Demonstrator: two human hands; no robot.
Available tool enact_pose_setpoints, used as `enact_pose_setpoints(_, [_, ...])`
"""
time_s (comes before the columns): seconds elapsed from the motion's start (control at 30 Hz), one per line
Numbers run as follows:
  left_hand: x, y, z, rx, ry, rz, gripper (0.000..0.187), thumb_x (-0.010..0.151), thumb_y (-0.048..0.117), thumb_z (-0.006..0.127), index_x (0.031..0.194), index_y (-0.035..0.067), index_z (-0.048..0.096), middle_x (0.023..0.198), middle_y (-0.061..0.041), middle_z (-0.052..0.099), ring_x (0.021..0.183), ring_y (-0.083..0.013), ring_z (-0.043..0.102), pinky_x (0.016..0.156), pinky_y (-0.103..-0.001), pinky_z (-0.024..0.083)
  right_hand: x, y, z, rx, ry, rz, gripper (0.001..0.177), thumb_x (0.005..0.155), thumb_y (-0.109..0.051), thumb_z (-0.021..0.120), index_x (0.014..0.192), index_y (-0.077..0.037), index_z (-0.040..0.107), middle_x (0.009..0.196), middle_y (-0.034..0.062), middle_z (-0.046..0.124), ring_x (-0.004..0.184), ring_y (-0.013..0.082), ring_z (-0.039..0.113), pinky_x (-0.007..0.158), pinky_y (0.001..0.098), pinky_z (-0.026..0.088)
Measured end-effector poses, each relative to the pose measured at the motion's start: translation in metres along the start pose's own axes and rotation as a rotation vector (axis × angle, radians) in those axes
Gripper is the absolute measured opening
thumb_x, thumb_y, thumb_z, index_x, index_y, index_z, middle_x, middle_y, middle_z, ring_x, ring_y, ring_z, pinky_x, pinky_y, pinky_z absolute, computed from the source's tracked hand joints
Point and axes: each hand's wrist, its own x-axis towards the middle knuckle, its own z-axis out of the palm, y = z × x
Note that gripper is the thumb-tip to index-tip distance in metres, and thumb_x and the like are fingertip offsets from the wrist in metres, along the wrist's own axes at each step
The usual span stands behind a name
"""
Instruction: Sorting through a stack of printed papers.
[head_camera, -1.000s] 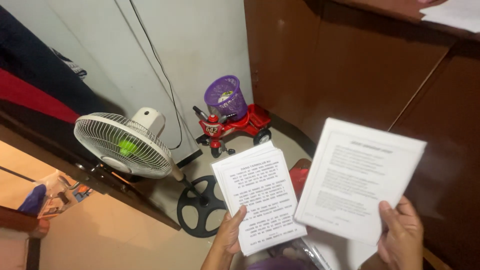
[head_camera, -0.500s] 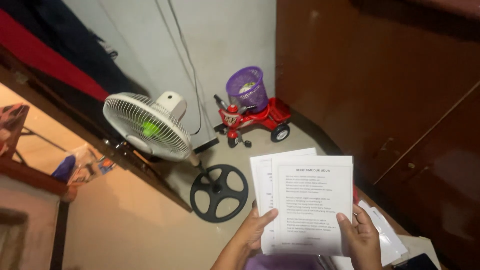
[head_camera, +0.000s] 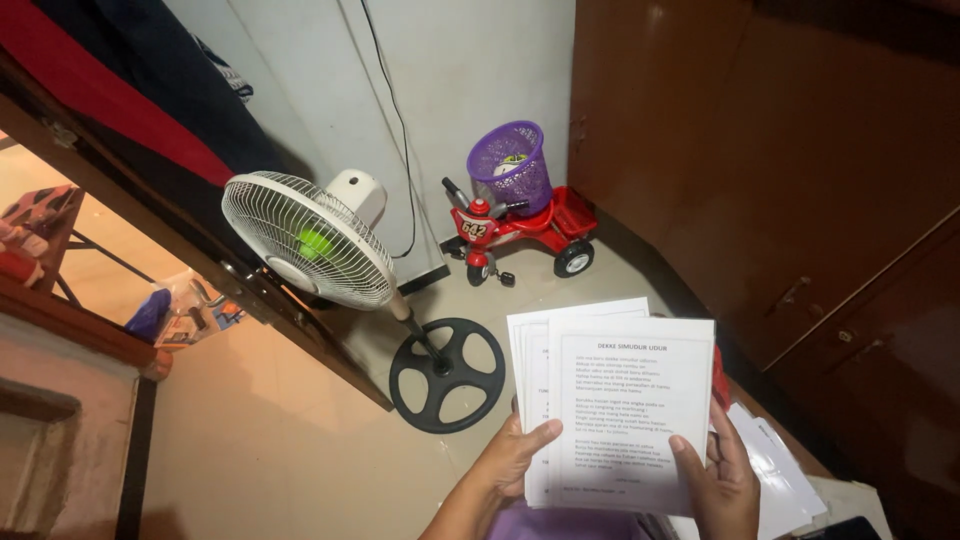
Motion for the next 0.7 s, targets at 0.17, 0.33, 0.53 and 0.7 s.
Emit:
enact_pose_setpoints(0.17, [0.001, -0.005, -0.006, -0.022, -0.034, 0.002, 0.064, 0.092, 0.018, 0.076, 0.147, -0.001, 0.049, 0.138, -0.017, 0.063, 0.127, -0.0298, 0.061, 0.107, -0.047, 0.053, -0.003, 0.004, 0.000, -0.070, -0.009, -0.056, 0.073, 0.090, 0.002, 0.062, 0.158, 0.002, 0.034, 0.144, 0.0260, 0.058, 0.132, 0.0281, 0.059, 0.107, 0.0380, 0.048])
enact_pose_setpoints(0.33, [-0.004, 0.000, 0.000, -0.013, 0.004, -0.021, 0.064, 0.088, 0.020, 0.077, 0.144, 0.003, 0.050, 0.135, -0.016, 0.066, 0.124, -0.0289, 0.064, 0.104, -0.048, 0.055, -0.007, 0.000, 0.002, -0.144, 0.046, 0.033, 0.074, 0.091, -0.001, 0.061, 0.159, -0.001, 0.030, 0.140, 0.0265, 0.059, 0.131, 0.0291, 0.060, 0.106, 0.0393, 0.051])
enact_pose_setpoints(0.53, [-0.008, 0.000, -0.002, -0.032, 0.027, -0.039, 0.065, 0.087, 0.019, 0.079, 0.143, 0.001, 0.051, 0.133, -0.018, 0.066, 0.122, -0.0305, 0.065, 0.102, -0.049, 0.057, -0.012, -0.001, 0.006, -0.182, 0.066, 0.066, 0.073, 0.091, -0.001, 0.061, 0.158, -0.003, 0.033, 0.137, 0.0274, 0.062, 0.128, 0.0292, 0.062, 0.101, 0.0393, 0.056])
enact_pose_setpoints(0.7, [-0.014, 0.002, 0.000, -0.047, 0.003, -0.030, 0.065, 0.087, 0.021, 0.079, 0.143, 0.002, 0.051, 0.133, -0.017, 0.066, 0.122, -0.0293, 0.065, 0.102, -0.048, 0.057, -0.016, 0.011, 0.003, -0.141, 0.053, 0.012, 0.073, 0.090, 0.000, 0.061, 0.157, -0.001, 0.033, 0.136, 0.0276, 0.062, 0.127, 0.0293, 0.062, 0.101, 0.0392, 0.055])
